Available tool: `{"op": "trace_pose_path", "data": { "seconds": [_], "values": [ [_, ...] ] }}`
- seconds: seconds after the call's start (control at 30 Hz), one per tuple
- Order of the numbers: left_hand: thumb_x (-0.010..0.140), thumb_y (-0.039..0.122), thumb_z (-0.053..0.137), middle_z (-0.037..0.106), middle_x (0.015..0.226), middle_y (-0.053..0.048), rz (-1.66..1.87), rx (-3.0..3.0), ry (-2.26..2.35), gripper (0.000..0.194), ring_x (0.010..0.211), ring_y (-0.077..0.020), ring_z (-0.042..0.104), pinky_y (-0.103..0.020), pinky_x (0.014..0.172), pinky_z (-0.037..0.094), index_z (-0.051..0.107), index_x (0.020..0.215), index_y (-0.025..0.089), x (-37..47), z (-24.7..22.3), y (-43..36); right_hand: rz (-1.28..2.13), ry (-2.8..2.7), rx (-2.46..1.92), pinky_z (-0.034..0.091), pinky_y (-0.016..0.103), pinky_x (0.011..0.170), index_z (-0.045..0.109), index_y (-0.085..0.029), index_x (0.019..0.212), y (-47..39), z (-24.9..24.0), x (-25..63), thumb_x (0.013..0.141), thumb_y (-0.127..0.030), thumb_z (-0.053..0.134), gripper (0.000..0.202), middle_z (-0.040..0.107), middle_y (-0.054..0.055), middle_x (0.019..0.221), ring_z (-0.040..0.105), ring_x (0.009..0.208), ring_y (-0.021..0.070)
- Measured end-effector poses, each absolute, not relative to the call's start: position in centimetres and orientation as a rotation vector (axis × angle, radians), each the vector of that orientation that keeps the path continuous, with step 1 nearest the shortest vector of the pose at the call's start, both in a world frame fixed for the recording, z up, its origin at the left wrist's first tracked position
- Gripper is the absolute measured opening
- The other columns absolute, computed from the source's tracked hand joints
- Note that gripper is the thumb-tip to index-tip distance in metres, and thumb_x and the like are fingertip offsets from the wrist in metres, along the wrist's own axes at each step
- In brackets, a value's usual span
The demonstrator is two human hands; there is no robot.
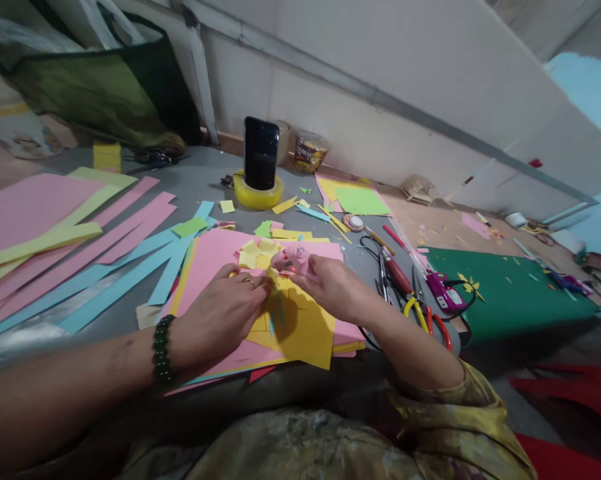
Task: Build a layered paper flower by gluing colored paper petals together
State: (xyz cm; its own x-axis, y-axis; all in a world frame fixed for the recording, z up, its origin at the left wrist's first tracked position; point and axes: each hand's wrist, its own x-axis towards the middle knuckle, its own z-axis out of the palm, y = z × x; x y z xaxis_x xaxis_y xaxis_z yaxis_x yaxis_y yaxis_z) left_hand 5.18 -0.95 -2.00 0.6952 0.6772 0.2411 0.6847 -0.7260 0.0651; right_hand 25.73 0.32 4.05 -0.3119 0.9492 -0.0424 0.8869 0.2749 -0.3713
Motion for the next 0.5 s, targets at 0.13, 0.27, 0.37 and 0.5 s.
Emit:
{"op": "trace_pose_path", "data": {
  "seconds": [0.13, 0.27, 0.37, 0.5],
  "values": [
    [0.085, 0.007, 0.053, 0.074, 0.085, -0.011, -0.381, -2.876, -1.119, 0.018, 0.082, -0.0268, 0.070, -0.043, 0.086, 0.042, 0.068, 0.094, 0.014, 5.2, -1.9, -1.0, 0.557, -2.352, -1.761, 0.035, 0.028, 0.052, 0.037, -0.026, 0.064, 0.2, 4.9, 25.6, 0.090, -0.060, 0.052, 0.046, 0.049, -0.002, 0.058, 0.043, 0.055, 0.0141],
    [0.085, 0.005, 0.052, 0.076, 0.090, -0.011, -0.415, -2.845, -1.130, 0.021, 0.084, -0.0258, 0.071, -0.042, 0.089, 0.042, 0.067, 0.096, 0.014, 5.1, -1.8, -1.0, 0.604, -2.308, -1.759, 0.032, 0.030, 0.051, 0.036, -0.027, 0.062, 0.5, 5.1, 25.1, 0.088, -0.056, 0.054, 0.043, 0.043, -0.003, 0.053, 0.039, 0.052, 0.0138],
    [0.083, 0.005, 0.052, 0.075, 0.082, -0.010, -0.414, -2.864, -1.135, 0.020, 0.079, -0.0259, 0.070, -0.041, 0.086, 0.043, 0.067, 0.091, 0.015, 5.1, -1.7, -1.0, 0.653, -2.206, -1.687, 0.030, 0.029, 0.049, 0.043, -0.025, 0.060, 0.2, 5.3, 25.7, 0.085, -0.054, 0.055, 0.040, 0.046, -0.003, 0.051, 0.039, 0.049, 0.0123],
    [0.079, 0.002, 0.051, 0.073, 0.074, -0.008, -0.414, -2.925, -1.169, 0.020, 0.074, -0.0257, 0.069, -0.041, 0.085, 0.042, 0.064, 0.082, 0.017, 5.1, -1.5, -1.0, 0.575, -1.806, -1.493, 0.032, 0.027, 0.047, 0.061, -0.021, 0.069, -0.5, 4.7, 27.4, 0.079, -0.055, 0.063, 0.036, 0.053, -0.002, 0.055, 0.042, 0.049, 0.0120]
  ]
}}
